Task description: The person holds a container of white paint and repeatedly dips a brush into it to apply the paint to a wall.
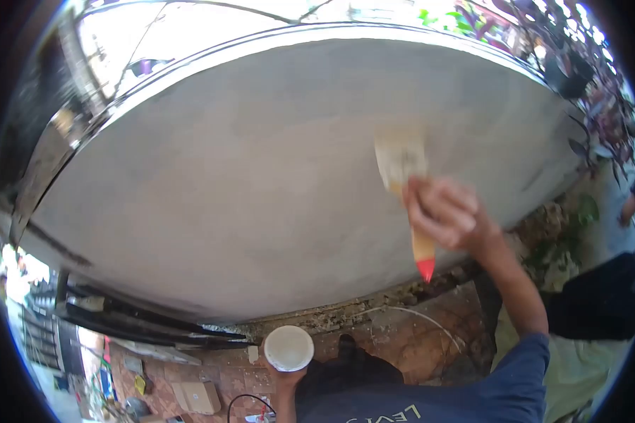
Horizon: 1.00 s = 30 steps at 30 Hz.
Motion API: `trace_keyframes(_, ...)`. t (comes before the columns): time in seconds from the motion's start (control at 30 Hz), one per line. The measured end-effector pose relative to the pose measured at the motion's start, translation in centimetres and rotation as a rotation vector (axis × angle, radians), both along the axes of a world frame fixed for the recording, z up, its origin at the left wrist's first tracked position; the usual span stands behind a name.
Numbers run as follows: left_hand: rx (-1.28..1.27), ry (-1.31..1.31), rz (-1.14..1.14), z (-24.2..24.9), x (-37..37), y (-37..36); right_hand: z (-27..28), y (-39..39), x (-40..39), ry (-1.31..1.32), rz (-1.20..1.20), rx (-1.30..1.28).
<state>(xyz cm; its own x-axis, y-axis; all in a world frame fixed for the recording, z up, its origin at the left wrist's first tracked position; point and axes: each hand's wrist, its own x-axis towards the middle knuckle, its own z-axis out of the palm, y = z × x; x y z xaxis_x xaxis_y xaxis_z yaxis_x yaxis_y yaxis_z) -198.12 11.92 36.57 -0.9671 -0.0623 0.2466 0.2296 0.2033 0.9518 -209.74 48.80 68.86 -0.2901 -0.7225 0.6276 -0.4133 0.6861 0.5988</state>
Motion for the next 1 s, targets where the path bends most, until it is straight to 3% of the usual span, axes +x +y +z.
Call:
trace_keyframes(0.13,-0.052,-0.053,0.058,1.5,0.2,-0.8,-5.8,-1.6,2.2,-0.705,0.136,-0.223)
trace_keyframes(0.23,0.181,0.069,0.064,5.8,-0.7,-0.3,-6.2,-1.1,2.3,-0.597,0.044,-0.339)
trace_keyframes(0.3,0.044,0.146,0.065,5.9,-1.2,-1.1,-5.9,-1.7,3.5,-0.576,0.004,-0.408)
trace_keyframes(0.37,-0.077,0.211,0.010,8.6,-1.6,-2.4,-5.2,-5.2,5.0,-0.526,0.208,-1.322)
trace_keyframes(0.4,-0.111,0.279,-0.022,9.1,-1.6,-3.1,-5.0,-7.5,6.2,-0.550,0.203,-1.315)
trace_keyframes(0.47,-0.153,0.312,-0.009,10.6,-1.0,-4.2,-5.2,-12.0,8.9,-0.841,0.502,-1.394)
trace_keyframes(0.7,-0.231,0.306,0.033,12.4,2.6,-6.7,-8.8,-24.2,14.2,-1.244,0.294,-1.448)
trace_keyframes(1.0,-0.296,0.339,-0.015,11.4,5.4,-8.0,-10.3,-28.7,17.8,-1.205,0.128,-1.122)
